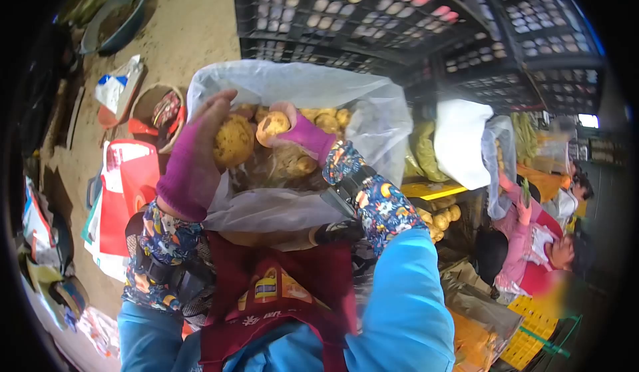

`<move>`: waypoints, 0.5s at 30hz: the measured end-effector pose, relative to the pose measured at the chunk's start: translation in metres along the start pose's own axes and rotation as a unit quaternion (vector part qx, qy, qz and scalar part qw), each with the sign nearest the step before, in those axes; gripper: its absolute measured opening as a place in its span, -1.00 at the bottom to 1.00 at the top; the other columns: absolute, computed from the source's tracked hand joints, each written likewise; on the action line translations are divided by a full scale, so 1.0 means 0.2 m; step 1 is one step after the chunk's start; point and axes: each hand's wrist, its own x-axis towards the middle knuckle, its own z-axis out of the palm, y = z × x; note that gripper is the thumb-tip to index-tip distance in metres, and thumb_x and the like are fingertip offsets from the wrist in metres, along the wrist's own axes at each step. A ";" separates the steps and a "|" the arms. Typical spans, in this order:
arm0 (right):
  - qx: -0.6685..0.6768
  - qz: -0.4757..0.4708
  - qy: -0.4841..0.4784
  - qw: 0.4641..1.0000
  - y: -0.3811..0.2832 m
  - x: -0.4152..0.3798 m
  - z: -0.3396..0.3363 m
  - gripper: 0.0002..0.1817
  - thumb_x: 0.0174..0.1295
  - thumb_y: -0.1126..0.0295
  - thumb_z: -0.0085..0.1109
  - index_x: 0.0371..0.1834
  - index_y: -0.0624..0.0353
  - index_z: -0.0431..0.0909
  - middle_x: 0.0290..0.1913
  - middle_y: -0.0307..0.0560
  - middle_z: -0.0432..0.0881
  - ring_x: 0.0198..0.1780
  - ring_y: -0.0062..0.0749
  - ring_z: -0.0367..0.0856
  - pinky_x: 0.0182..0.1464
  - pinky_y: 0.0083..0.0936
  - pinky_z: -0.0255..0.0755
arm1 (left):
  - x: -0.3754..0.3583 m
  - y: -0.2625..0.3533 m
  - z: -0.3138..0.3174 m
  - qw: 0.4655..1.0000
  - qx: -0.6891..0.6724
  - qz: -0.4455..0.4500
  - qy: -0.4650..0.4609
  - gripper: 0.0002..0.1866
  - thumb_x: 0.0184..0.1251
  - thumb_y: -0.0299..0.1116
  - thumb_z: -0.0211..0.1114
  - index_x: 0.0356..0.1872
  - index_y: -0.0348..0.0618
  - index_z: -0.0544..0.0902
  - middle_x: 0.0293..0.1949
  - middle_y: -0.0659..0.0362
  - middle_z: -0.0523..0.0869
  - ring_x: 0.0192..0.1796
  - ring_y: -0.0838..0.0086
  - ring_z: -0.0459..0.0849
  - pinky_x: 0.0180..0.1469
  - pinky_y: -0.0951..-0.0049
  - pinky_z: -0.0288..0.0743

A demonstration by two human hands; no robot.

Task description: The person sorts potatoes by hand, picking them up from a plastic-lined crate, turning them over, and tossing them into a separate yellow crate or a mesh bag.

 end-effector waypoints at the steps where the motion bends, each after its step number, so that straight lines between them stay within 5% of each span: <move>1: 0.029 -0.004 0.027 0.999 -0.12 -0.09 -0.02 -0.20 0.09 0.39 0.46 0.37 0.18 0.19 0.17 -0.13 0.47 0.21 -0.44 0.48 0.22 -0.53 0.42 | -0.01 -0.02 0.04 1.000 -0.011 -0.023 -0.004 -0.57 0.58 -0.16 0.10 0.30 -0.20 0.45 0.04 0.10 0.66 0.07 0.43 0.68 0.06 0.46 0.62; 3: 0.090 -0.015 0.077 0.993 -0.40 -0.28 0.04 -0.33 0.21 0.41 0.32 0.35 0.13 0.20 0.22 -0.09 0.47 0.24 -0.39 0.49 0.28 -0.54 0.38 | -0.07 -0.02 0.14 0.993 -0.050 -0.106 -0.006 -0.51 0.53 -0.17 0.17 0.35 -0.18 0.41 0.08 0.12 0.64 0.10 0.43 0.65 0.10 0.45 0.59; 6: 0.041 -0.140 0.089 0.985 -0.57 -0.50 0.16 -0.33 0.26 0.31 0.29 0.36 0.16 0.17 0.26 -0.05 0.45 0.29 -0.37 0.44 0.33 -0.47 0.33 | -0.12 -0.07 0.26 0.974 -0.067 -0.061 -0.208 -0.41 0.47 -0.20 0.26 0.43 -0.16 0.34 0.18 0.16 0.58 0.19 0.46 0.59 0.19 0.43 0.53; 11: -0.229 -0.188 0.215 0.931 -0.54 -0.67 0.24 -0.27 0.31 0.14 0.30 0.43 0.21 0.20 0.32 0.09 0.41 0.35 -0.22 0.41 0.36 -0.37 0.31 | -0.15 -0.22 0.31 0.974 0.010 0.031 -0.223 -0.23 0.33 -0.40 0.38 0.52 -0.16 0.22 0.30 0.17 0.49 0.31 0.47 0.48 0.34 0.42 0.38; 15: -0.250 -0.183 0.234 0.921 -0.55 -0.75 0.24 -0.32 0.31 0.06 0.28 0.36 0.25 0.35 0.23 0.12 0.51 0.29 -0.23 0.49 0.32 -0.36 0.34 | -0.13 -0.24 0.31 0.959 0.123 0.080 -0.243 -0.19 0.28 -0.44 0.41 0.53 -0.17 0.21 0.34 0.15 0.44 0.33 0.46 0.45 0.36 0.41 0.36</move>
